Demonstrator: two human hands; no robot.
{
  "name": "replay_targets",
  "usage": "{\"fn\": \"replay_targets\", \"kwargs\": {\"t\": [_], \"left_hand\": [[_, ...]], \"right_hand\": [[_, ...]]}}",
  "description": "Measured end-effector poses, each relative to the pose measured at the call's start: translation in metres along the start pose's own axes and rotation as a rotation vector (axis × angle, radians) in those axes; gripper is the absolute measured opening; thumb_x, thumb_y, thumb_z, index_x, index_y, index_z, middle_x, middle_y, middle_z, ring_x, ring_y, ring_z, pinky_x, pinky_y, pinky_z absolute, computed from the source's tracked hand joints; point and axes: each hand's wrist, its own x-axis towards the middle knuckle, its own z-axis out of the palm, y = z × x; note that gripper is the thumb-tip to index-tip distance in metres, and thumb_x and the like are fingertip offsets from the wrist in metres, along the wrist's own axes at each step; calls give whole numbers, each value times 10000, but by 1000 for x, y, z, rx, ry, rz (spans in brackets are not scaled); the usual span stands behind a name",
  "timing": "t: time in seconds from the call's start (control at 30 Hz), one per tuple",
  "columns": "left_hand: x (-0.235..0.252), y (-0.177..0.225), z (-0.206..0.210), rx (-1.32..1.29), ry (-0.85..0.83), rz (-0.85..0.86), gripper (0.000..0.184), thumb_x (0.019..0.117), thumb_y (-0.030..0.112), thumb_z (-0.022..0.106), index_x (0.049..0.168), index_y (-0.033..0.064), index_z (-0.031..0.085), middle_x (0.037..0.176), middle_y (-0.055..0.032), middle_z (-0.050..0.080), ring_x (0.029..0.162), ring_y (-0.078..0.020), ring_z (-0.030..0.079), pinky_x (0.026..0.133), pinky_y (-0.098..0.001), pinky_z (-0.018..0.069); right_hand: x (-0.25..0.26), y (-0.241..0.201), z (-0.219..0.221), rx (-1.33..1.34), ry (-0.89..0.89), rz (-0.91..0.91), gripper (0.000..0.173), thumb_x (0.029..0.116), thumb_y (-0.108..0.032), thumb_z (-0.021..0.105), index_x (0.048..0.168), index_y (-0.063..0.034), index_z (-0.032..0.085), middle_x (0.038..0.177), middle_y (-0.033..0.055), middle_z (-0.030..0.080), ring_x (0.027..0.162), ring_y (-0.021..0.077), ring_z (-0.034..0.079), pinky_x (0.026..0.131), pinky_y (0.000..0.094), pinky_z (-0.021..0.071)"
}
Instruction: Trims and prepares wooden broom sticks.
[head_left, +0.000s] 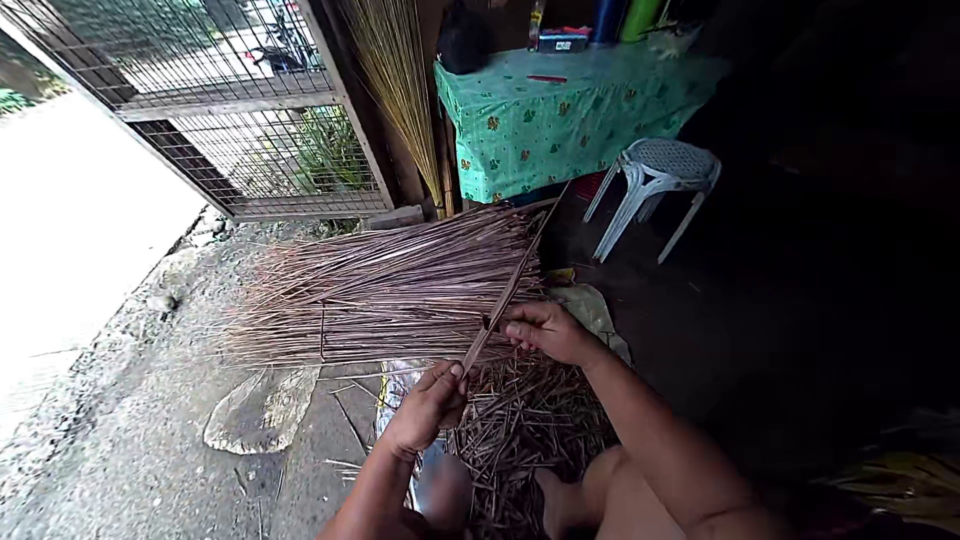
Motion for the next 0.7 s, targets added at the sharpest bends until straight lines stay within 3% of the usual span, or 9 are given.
{"fn": "replay_targets", "kwargs": {"t": [0.13, 0.27, 0.33, 0.4, 0.53, 0.6, 0.7], "left_hand": [[-2, 1, -3, 67, -23, 1, 330, 1100, 335, 385, 881, 157, 556, 571, 93, 405, 433, -10, 367, 414, -169, 314], [0, -5, -5, 149, 45, 11, 328, 1103, 320, 373, 878, 151, 542, 580, 86, 398, 440, -16, 356, 417, -175, 308], [4, -8, -2, 188, 97, 37, 327, 1104, 305, 369, 886, 137, 545, 583, 72, 412, 442, -30, 372, 421, -185, 329], [9, -8, 1, 250, 139, 59, 328, 1107, 285, 351, 893, 126, 541, 592, 66, 426, 450, -38, 385, 428, -196, 345], [11, -11, 0, 345, 180, 76, 329, 1107, 278, 342, 897, 120, 540, 600, 71, 413, 459, -39, 363, 434, -207, 322], [9, -9, -2, 361, 195, 77, 327, 1106, 288, 347, 903, 126, 545, 598, 77, 407, 457, -32, 355, 429, -203, 312], [7, -6, -4, 393, 200, 82, 327, 1104, 297, 349, 906, 128, 547, 603, 76, 403, 462, -34, 350, 432, -203, 305]], "right_hand": [[1, 0, -23, -42, 175, -3, 205, 1019, -212, 620, 1030, -36, 724, 771, -15, 690, 633, 49, 618, 599, 222, 545], [0, 1, -48, 12, 492, -16, 218, 1067, -215, 531, 1152, -63, 661, 802, 31, 668, 612, 110, 621, 551, 262, 558], [-2, -6, -47, 48, 423, 26, 245, 1073, -231, 508, 1216, -74, 629, 814, 46, 673, 609, 129, 634, 546, 276, 569], [-4, -10, -29, 38, 199, 128, 288, 1057, -219, 524, 1256, -35, 624, 822, 50, 688, 622, 125, 637, 562, 284, 564], [-1, -5, 8, 22, -165, 233, 284, 1063, -254, 548, 1181, -26, 670, 815, -22, 679, 610, 42, 603, 551, 207, 521], [1, -4, 13, 15, -157, 217, 282, 1054, -244, 564, 1175, -22, 688, 813, -27, 684, 611, 25, 596, 556, 188, 513], [3, -5, 10, -56, -9, 176, 279, 1053, -230, 563, 1167, -24, 712, 822, -22, 695, 636, 25, 604, 590, 193, 523]]}}
